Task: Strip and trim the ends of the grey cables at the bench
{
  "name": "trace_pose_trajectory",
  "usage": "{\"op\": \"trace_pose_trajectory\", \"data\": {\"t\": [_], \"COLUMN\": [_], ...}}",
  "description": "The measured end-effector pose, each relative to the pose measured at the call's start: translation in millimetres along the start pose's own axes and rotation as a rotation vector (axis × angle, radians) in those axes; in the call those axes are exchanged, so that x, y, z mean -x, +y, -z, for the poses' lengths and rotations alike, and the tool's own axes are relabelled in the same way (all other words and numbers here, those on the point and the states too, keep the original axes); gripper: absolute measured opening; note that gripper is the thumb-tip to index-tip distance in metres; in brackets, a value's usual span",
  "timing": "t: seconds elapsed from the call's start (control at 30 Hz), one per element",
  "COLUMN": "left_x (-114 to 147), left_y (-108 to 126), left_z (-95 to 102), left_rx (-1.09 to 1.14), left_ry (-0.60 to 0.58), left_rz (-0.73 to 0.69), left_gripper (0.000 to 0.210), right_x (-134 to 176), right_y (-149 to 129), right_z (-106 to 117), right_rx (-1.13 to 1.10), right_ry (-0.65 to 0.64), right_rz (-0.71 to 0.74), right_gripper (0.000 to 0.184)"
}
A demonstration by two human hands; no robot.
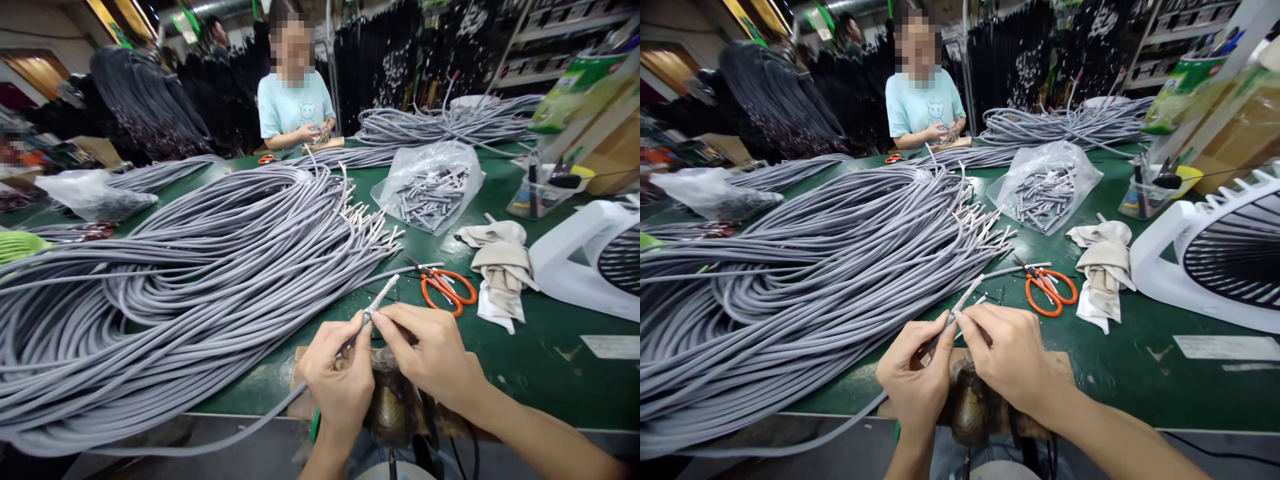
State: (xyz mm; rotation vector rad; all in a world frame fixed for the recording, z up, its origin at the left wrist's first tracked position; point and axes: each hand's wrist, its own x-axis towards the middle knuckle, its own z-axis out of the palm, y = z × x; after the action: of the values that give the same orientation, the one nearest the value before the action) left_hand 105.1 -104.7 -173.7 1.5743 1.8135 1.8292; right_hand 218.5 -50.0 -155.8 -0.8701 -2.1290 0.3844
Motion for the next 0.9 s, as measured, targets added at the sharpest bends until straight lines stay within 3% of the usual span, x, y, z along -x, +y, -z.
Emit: {"op": "trace_pose_trajectory", "data": {"t": [0.07,0.13,0.27,0.3,0.33,0.43,0.5,0.6,0.9], "left_x": [1.5,1.9,-1.5,-2.6,-3.2,-2.0,0.8,4.0,1.7], "left_y": [1.0,2.1,1.5,0.7,-0.2,-2.7,-3.9,-5.0,-4.4], "left_z": [0.9,1.2,-1.0,-1.6,-2.1,-2.1,-1.4,-0.4,-0.7], "left_rx": [-0.044,-0.062,-0.075,-0.067,-0.045,0.063,0.106,0.123,0.100], "left_ry": [0.009,0.006,-0.032,-0.034,-0.030,-0.008,-0.011,-0.039,-0.038], "left_rz": [-0.020,0.011,0.180,0.225,0.262,0.311,0.308,0.297,0.273], "left_gripper": [0.013,0.013,0.010,0.011,0.012,0.015,0.015,0.015,0.015], "right_x": [0.0,1.9,7.7,8.5,8.8,7.5,6.2,5.7,5.2], "right_y": [-0.3,-2.7,-11.3,-12.4,-12.4,-6.7,-1.4,3.0,1.0], "right_z": [-0.3,0.2,3.4,3.9,4.1,2.0,-0.8,-4.3,-1.9], "right_rx": [-0.011,0.057,0.078,0.054,0.041,0.075,0.072,0.037,-0.020], "right_ry": [0.008,0.061,0.085,0.083,0.091,0.132,0.095,0.012,-0.038], "right_rz": [-0.005,0.081,0.462,0.496,0.473,0.192,0.087,0.026,-0.057], "right_gripper": [0.021,0.019,0.026,0.028,0.027,0.018,0.016,0.020,0.024]}}
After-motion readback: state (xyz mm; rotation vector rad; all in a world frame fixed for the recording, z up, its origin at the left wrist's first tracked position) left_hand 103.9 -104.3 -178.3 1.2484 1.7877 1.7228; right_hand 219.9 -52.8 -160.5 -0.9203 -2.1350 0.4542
